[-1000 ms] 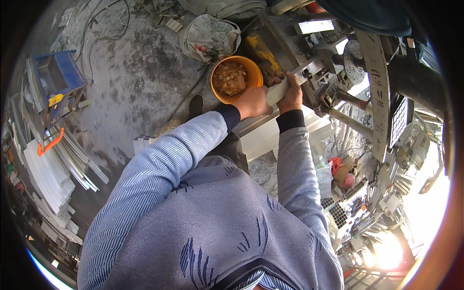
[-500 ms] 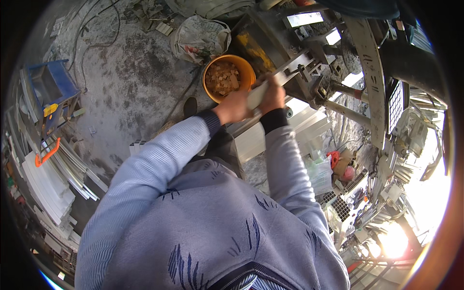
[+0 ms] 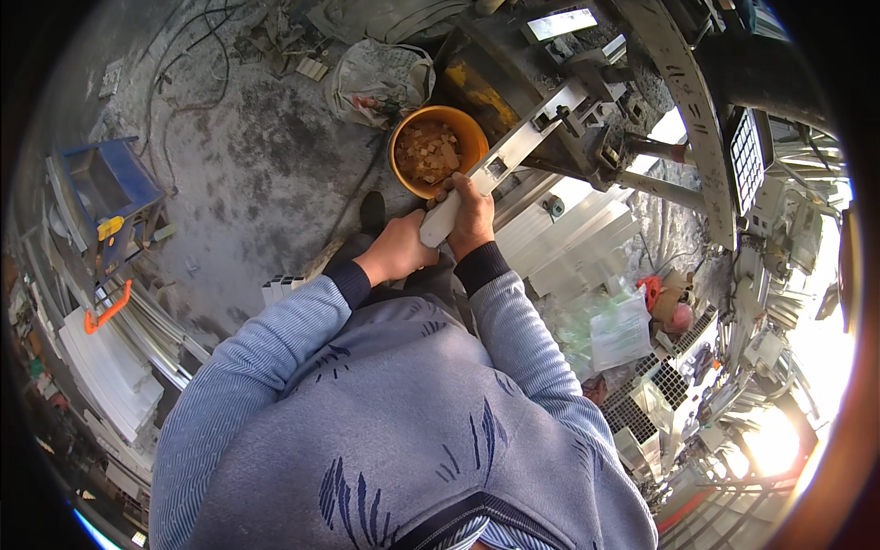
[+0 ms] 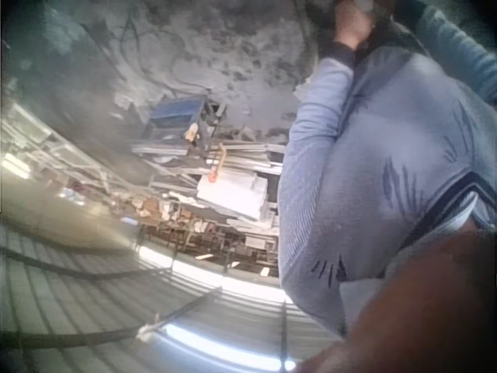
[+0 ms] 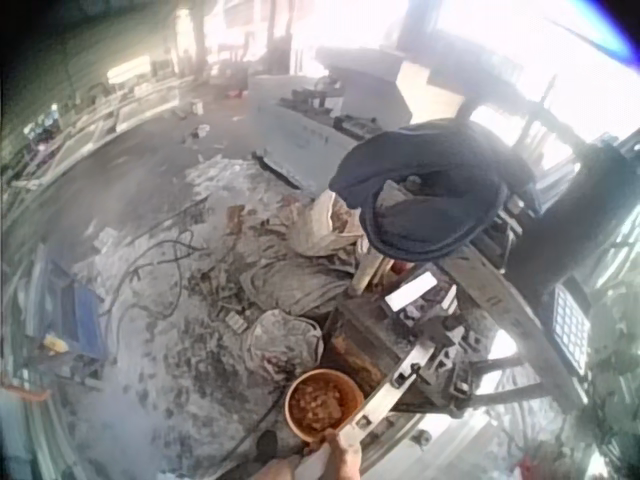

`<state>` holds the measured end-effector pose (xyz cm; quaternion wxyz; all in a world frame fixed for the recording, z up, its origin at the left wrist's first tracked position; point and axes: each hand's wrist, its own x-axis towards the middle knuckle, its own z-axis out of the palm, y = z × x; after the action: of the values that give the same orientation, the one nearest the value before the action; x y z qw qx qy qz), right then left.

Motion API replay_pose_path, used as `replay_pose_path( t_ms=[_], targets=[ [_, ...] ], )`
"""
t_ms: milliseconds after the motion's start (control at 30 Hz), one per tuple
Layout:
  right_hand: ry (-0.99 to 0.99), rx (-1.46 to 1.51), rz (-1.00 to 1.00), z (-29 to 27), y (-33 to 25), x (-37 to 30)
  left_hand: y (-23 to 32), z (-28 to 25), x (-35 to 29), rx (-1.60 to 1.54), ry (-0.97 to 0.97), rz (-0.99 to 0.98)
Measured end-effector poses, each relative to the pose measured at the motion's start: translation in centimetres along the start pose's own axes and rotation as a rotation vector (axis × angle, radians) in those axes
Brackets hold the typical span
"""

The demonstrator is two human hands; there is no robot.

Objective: The person measures an aluminum profile with a tape measure, sets the cut length on a digital saw, applies lubricant, and cuts the profile. They repeat the process for a second profile, then wipe the cut ends with a cloth.

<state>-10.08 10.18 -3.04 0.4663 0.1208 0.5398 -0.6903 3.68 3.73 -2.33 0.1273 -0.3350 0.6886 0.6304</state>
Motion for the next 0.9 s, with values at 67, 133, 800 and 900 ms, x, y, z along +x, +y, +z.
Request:
replay_pose_path(
  t_ms=[67, 133, 800, 900],
  targets=[
    [0.005, 0.001, 0.020, -0.1, 0.2, -0.1, 0.0, 0.0, -0.3, -0.007, 0.005, 0.024],
    [-0.008, 0.003, 0.019, -0.3, 0.2, 0.0, 0.1, 0.0, -0.4, -0.016, 0.007, 0.026],
    [-0.027, 0.011, 0.001, -0.4, -2.7, 2.5, 3.1, -0.8, 2.6, -0.103, -0.013, 0.038],
    [-0.064, 0.017, 0.019, -0.7, -2.7, 2.5, 3.5, -0.9, 2.5, -0.099, -0.014, 0.019]
  ],
)
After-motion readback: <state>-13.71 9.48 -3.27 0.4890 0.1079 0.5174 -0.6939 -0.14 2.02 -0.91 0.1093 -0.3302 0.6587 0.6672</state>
